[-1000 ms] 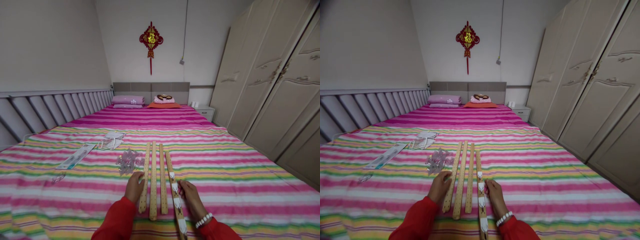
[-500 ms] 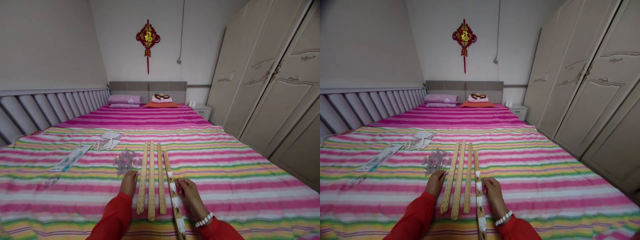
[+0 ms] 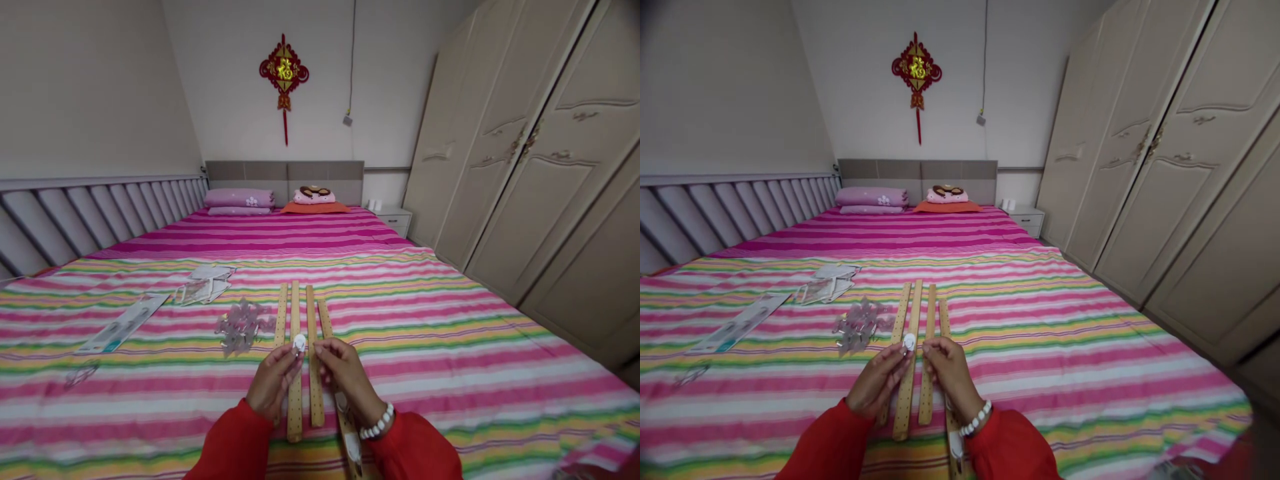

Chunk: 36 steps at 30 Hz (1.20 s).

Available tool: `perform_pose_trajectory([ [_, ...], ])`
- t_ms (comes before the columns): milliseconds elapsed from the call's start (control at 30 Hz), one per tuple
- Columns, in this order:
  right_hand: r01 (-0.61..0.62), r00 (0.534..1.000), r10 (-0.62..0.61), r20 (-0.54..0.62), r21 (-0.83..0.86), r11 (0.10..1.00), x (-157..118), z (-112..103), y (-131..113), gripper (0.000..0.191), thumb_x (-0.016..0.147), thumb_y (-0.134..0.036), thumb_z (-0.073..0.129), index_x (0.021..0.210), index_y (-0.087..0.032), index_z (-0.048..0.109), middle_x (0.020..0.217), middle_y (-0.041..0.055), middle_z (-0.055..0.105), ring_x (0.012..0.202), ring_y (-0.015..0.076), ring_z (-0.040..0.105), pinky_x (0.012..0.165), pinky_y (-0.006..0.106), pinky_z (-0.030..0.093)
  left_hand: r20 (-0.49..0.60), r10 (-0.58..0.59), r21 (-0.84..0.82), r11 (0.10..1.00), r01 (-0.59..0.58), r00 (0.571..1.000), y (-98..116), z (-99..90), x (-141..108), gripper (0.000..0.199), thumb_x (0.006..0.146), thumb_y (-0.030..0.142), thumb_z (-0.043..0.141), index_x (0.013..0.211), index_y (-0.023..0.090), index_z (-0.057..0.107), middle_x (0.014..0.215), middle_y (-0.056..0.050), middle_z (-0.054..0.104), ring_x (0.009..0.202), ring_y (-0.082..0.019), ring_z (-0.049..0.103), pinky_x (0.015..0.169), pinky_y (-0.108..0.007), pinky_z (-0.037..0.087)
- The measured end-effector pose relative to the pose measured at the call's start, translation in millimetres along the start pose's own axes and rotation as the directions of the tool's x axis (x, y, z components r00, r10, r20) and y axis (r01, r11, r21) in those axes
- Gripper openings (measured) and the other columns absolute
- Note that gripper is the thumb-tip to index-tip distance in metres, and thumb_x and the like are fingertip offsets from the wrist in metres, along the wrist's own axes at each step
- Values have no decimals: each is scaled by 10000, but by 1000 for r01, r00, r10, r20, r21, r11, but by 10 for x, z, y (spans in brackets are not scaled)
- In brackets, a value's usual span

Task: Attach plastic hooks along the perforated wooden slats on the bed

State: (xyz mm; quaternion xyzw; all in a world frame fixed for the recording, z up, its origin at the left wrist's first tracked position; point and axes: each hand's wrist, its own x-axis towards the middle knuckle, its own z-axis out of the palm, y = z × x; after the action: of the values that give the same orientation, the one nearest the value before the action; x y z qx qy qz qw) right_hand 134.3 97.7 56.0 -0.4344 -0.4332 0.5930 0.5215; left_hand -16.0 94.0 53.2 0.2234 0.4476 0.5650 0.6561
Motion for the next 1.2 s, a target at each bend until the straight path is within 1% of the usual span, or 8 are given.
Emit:
perform_pose_trajectory([
  [200, 41, 997, -38, -60, 48, 998, 88, -92, 44, 318, 608, -430, 766, 716, -144, 677, 521, -16, 611, 420, 79, 476, 395, 192, 337, 62, 14, 119, 993, -21, 998, -203, 216, 13, 317, 593, 252, 821, 861, 148, 689, 812, -46, 715, 748, -117, 664, 759, -231, 529],
  [400, -2, 998, 4, -61, 37, 999, 199, -305, 108, 299, 615, -419, 742, 651, -147, 622, 410, -46, 554, 332, 70, 435, 368, 191, 319, 174, 65, 372, 920, -127, 983, -258, 279, 166, 465, 570, 451, 785, 895, 126, 714, 822, -60, 711, 792, -154, 647, 730, -255, 499],
  [600, -13, 1000, 13, -22, 29, 999, 335, -414, 70, 318, 576, -416, 766, 670, -141, 637, 442, -11, 615, 369, 102, 522, 407, 210, 389, 180, 51, 388, 914, -118, 982, -235, 357, 337, 454, 549, 437, 799, 865, 124, 707, 716, -42, 685, 670, -115, 611, 643, -220, 470],
  [767, -43, 998, 50, -29, 209, 977, 308, -393, 100, 326, 559, -317, 797, 809, -144, 678, 504, -16, 640, 417, 105, 556, 413, 197, 412, 233, 120, 410, 888, -209, 965, -211, 397, 303, 464, 580, 412, 780, 932, 124, 686, 760, -46, 682, 700, -136, 628, 655, -242, 485],
  [900, -113, 992, 124, -11, 327, 938, 254, -345, 143, 284, 544, -277, 824, 751, -140, 687, 561, 0, 659, 451, 98, 568, 445, 195, 454, 298, 275, 548, 735, -399, 914, -176, 431, 261, 409, 580, 341, 760, 924, 128, 695, 708, -25, 644, 640, -137, 602, 628, -257, 490],
  [1000, -150, 988, 122, 98, 370, 917, 204, -323, 109, 244, 625, -318, 799, 756, -135, 702, 643, 30, 685, 534, 109, 608, 514, 198, 491, 387, 385, 646, 535, -544, 838, -121, 445, 241, 321, 619, 298, 710, 905, 153, 720, 695, -18, 604, 621, -129, 557, 607, -252, 473],
  [1067, -164, 979, 106, 172, 374, 913, 166, -327, 64, 220, 666, -323, 779, 772, -142, 713, 710, 47, 702, 609, 121, 634, 566, 200, 504, 457, 390, 667, 445, -598, 800, -84, 436, 231, 296, 640, 282, 686, 908, 166, 733, 710, -19, 572, 653, -134, 544, 631, -255, 467],
  [1200, -193, 969, 117, 216, 374, 907, 106, -364, 1, 219, 642, -272, 797, 820, -161, 734, 756, 49, 710, 671, 130, 642, 639, 212, 512, 534, 289, 649, 462, -604, 794, -37, 389, 218, 342, 700, 316, 649, 999, 170, 726, 774, -24, 533, 735, -146, 541, 706, -274, 468],
])
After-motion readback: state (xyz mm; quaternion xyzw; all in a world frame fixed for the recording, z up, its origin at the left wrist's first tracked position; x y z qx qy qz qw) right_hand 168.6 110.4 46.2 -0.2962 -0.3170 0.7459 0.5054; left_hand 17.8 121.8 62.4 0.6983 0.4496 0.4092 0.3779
